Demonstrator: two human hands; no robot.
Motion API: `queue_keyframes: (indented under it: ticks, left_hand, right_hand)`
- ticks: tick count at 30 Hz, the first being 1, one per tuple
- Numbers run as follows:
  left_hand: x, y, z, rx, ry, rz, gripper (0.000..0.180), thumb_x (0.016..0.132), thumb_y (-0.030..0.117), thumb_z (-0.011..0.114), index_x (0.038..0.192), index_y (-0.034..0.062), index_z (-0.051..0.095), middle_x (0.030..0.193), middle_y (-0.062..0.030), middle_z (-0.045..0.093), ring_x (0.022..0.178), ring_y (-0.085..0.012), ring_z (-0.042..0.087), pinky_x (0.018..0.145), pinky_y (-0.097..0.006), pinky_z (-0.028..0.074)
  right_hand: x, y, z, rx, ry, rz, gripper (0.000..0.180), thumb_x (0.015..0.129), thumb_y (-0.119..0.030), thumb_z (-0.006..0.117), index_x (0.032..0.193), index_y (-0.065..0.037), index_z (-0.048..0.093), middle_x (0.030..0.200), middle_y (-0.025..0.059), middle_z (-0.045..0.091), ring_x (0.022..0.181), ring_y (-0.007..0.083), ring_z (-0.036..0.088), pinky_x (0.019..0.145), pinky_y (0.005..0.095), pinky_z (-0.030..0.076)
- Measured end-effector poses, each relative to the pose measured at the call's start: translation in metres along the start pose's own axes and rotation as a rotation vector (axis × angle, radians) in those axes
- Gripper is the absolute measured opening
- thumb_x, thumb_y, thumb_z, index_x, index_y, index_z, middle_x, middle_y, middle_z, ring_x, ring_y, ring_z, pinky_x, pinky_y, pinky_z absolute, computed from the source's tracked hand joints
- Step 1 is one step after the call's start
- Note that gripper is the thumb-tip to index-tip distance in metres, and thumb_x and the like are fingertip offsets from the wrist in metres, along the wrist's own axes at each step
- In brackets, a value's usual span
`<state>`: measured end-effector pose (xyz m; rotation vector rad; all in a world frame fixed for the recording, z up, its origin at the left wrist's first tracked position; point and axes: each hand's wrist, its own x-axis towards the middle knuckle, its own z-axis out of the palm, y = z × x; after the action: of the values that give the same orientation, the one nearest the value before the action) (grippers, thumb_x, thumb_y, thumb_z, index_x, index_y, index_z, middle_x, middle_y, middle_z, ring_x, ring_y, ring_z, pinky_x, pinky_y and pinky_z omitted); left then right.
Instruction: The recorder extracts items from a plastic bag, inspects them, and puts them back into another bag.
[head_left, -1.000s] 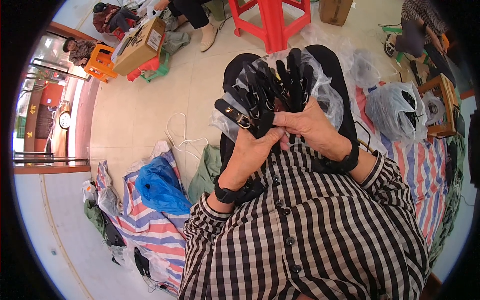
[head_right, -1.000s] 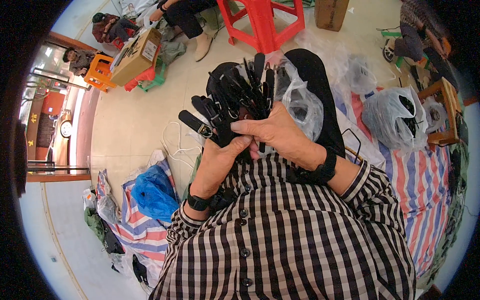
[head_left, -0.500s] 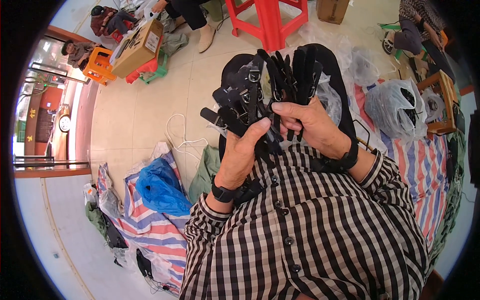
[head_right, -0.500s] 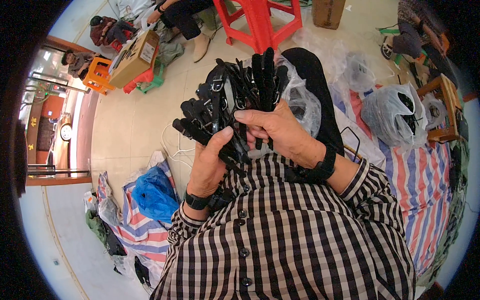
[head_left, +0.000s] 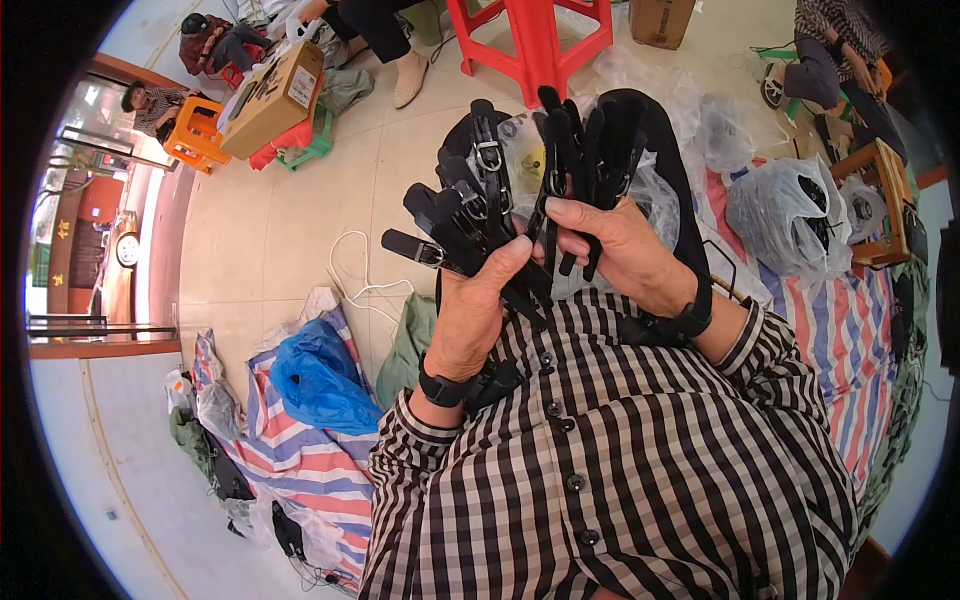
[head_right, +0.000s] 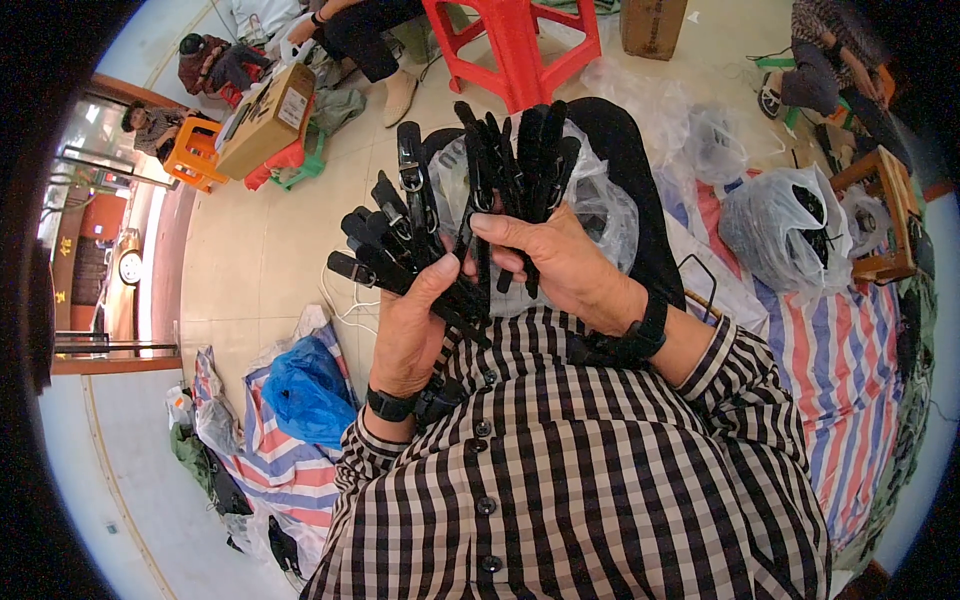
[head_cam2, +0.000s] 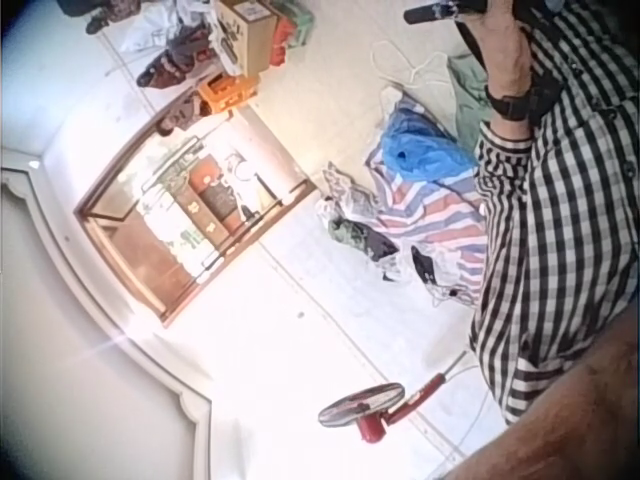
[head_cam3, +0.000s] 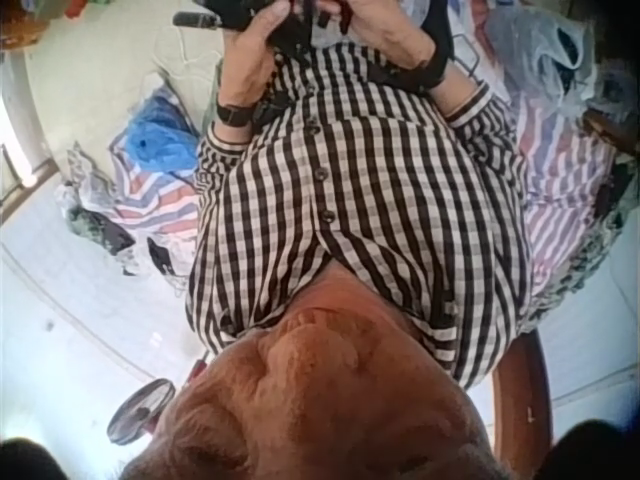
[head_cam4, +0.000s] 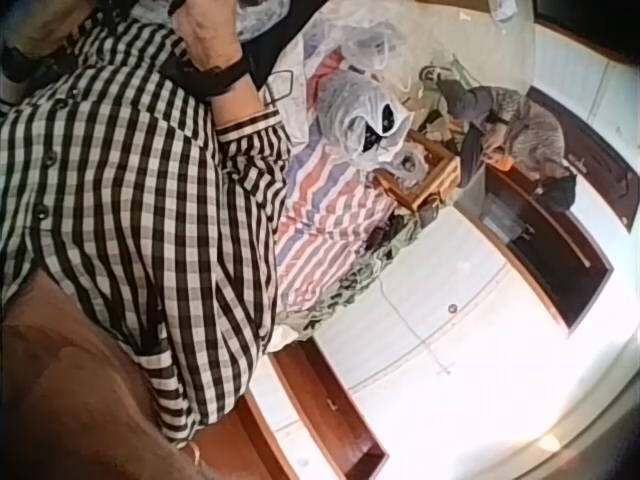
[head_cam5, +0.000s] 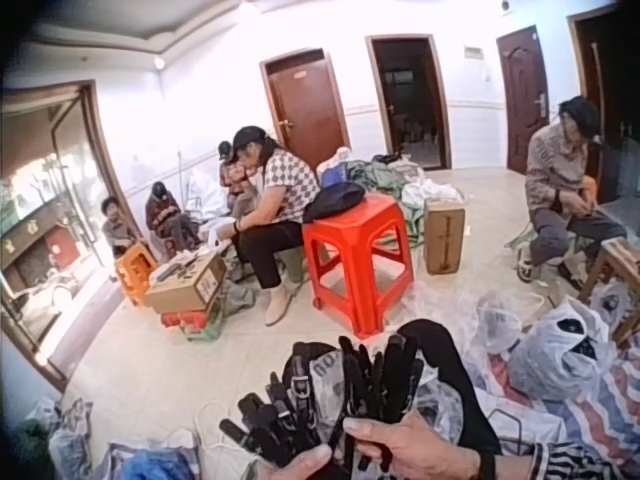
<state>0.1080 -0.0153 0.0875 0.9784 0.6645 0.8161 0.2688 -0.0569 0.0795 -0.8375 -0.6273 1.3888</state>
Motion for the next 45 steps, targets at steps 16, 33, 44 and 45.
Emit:
queue_keyframes:
  ticks: [16, 33, 44, 45]
  left_hand:
    - [0.001, 0.000, 0.003, 0.020, -0.007, -0.040, 0.022, 0.079, 0.002, 0.068, 0.100, 0.0031, 0.061, 0.089, -0.0022, 0.064, 0.078, -0.0108, 0.060, 0.074, -0.024, 0.049]
    - [0.002, 0.003, 0.006, -0.088, 0.024, -0.078, 0.023, 0.078, 0.001, 0.068, 0.100, 0.0036, 0.060, 0.089, -0.0027, 0.062, 0.076, -0.0121, 0.060, 0.070, -0.025, 0.050]
    - [0.005, 0.007, -0.008, -0.145, -0.125, -0.167, 0.026, 0.085, 0.013, 0.062, 0.105, -0.0031, 0.056, 0.085, -0.0096, 0.062, 0.072, -0.0169, 0.060, 0.063, -0.028, 0.050]
    - [0.005, 0.008, -0.009, -0.167, -0.179, -0.186, 0.028, 0.086, 0.016, 0.061, 0.106, -0.0035, 0.055, 0.084, -0.0105, 0.062, 0.072, -0.0170, 0.060, 0.063, -0.028, 0.050]
  right_hand:
    - [0.002, -0.002, 0.000, 0.151, -0.040, 0.037, 0.016, 0.087, -0.022, 0.063, 0.093, -0.008, 0.060, 0.076, -0.0038, 0.059, 0.050, 0.0020, 0.040, 0.041, 0.0173, 0.029]
    - [-0.002, -0.008, 0.009, 0.108, 0.002, 0.015, 0.021, 0.088, -0.024, 0.061, 0.088, -0.003, 0.062, 0.078, 0.0044, 0.063, 0.067, 0.0126, 0.058, 0.056, 0.0239, 0.047]
    - [0.000, -0.004, -0.003, 0.233, 0.065, 0.000, 0.018, 0.091, -0.021, 0.057, 0.081, -0.006, 0.053, 0.064, -0.0006, 0.048, 0.051, 0.0080, 0.043, 0.048, 0.0246, 0.040]
    - [0.001, -0.002, -0.003, 0.234, 0.064, 0.003, 0.018, 0.091, -0.021, 0.057, 0.081, -0.006, 0.053, 0.064, -0.0006, 0.048, 0.051, 0.0080, 0.043, 0.048, 0.0246, 0.040]
